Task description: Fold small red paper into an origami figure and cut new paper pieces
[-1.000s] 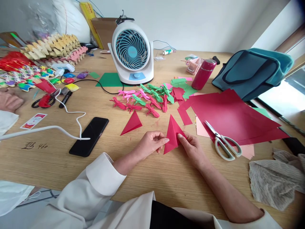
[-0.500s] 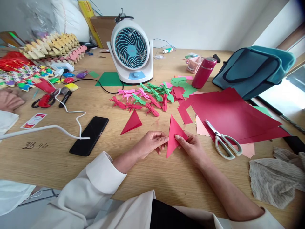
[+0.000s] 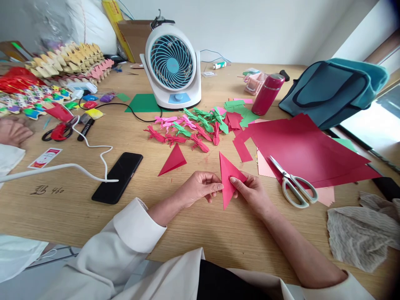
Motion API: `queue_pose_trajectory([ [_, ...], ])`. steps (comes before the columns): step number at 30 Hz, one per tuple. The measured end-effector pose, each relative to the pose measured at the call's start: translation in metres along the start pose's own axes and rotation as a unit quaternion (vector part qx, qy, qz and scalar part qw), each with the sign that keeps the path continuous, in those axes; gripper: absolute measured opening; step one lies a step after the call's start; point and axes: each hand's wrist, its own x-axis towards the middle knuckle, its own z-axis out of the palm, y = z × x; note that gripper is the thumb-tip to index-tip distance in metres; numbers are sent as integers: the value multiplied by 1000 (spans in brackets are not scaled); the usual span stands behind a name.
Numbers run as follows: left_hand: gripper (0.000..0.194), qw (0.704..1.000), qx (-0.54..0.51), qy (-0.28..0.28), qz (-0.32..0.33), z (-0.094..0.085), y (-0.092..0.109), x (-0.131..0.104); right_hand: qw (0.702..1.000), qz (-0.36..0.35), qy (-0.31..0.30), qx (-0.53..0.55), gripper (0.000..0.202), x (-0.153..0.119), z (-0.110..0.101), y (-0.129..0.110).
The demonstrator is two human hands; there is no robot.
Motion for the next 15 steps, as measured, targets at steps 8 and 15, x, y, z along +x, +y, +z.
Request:
queue_pose_trajectory([
  [8, 39, 1000, 17, 26, 5, -1, -1, 0, 1000, 12, 9, 6, 46, -1, 4, -4],
  [15, 29, 997, 60, 33, 35, -5, -6, 2, 1000, 1, 12, -4, 49, -1, 6, -7],
])
